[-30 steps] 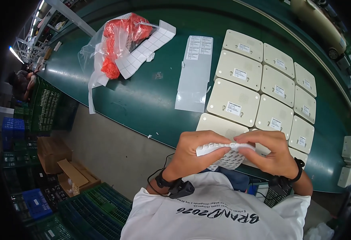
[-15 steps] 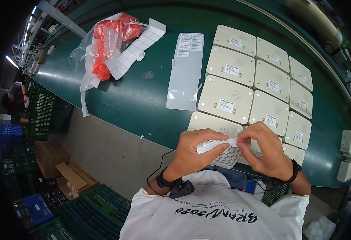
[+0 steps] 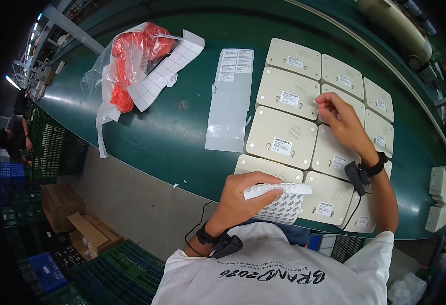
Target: The person peels adhesive pads from a sheet and presses them onto the back of electronic devices, then stacks them and places them into a green plastic crate.
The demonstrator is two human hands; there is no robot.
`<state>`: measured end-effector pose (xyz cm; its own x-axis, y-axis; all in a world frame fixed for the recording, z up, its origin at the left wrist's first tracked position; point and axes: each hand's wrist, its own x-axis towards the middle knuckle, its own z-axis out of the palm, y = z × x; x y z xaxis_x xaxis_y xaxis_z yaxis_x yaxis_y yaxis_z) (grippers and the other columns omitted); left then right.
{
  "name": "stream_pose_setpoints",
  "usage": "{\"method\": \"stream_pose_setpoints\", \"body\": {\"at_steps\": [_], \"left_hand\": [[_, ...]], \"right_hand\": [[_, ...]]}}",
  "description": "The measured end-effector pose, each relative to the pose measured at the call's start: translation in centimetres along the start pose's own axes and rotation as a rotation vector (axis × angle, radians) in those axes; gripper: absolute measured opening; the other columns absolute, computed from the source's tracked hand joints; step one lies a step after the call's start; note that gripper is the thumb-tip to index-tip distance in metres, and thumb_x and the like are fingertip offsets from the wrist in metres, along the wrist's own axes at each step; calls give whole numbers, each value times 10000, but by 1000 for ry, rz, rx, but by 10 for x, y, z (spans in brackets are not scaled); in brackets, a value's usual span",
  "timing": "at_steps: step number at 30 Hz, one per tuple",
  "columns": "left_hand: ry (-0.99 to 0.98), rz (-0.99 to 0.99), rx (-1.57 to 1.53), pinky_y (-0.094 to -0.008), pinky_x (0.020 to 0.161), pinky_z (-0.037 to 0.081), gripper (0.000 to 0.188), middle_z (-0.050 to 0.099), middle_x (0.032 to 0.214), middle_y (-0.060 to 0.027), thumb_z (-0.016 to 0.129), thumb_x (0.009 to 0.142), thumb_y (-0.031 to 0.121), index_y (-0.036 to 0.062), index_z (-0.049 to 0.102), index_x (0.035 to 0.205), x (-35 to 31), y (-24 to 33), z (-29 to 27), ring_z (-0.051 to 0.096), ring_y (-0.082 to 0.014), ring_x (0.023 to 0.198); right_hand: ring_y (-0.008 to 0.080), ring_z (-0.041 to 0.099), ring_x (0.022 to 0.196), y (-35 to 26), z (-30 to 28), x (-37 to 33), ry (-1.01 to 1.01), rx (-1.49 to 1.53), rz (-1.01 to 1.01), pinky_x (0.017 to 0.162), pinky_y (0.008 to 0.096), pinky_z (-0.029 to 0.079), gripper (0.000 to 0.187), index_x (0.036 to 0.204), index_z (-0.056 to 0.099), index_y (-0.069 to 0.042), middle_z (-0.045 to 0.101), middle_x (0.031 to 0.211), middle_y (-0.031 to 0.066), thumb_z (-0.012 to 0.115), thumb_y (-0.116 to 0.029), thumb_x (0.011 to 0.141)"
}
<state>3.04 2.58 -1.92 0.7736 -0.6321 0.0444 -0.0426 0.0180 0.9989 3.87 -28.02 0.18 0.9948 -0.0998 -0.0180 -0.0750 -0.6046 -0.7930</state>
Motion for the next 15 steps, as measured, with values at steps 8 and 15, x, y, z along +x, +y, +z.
{"method": "stream_pose_setpoints", "body": {"at_steps": [8, 15], "left_hand": [[-7, 31, 2, -242, 698, 547, 210, 764, 895, -116, 812, 783, -11, -11, 750, 984, 0, -4, 0, 726, -129, 802], [-54, 43, 18, -264, 733, 558, 213, 762, 962, -130, 791, 832, 26, 14, 729, 1036, 1, -4, -2, 732, -159, 838]], "right_hand": [[101, 545, 840, 6, 9, 6, -25, -34, 7, 779, 243, 466, 162, 1160, 595, -12, 622, 979, 39, 571, -61, 1008], [165, 611, 840, 2, 11, 4, 24, -189, -129, 786, 269, 497, 160, 1138, 613, -10, 652, 973, 86, 599, -46, 983]]}}
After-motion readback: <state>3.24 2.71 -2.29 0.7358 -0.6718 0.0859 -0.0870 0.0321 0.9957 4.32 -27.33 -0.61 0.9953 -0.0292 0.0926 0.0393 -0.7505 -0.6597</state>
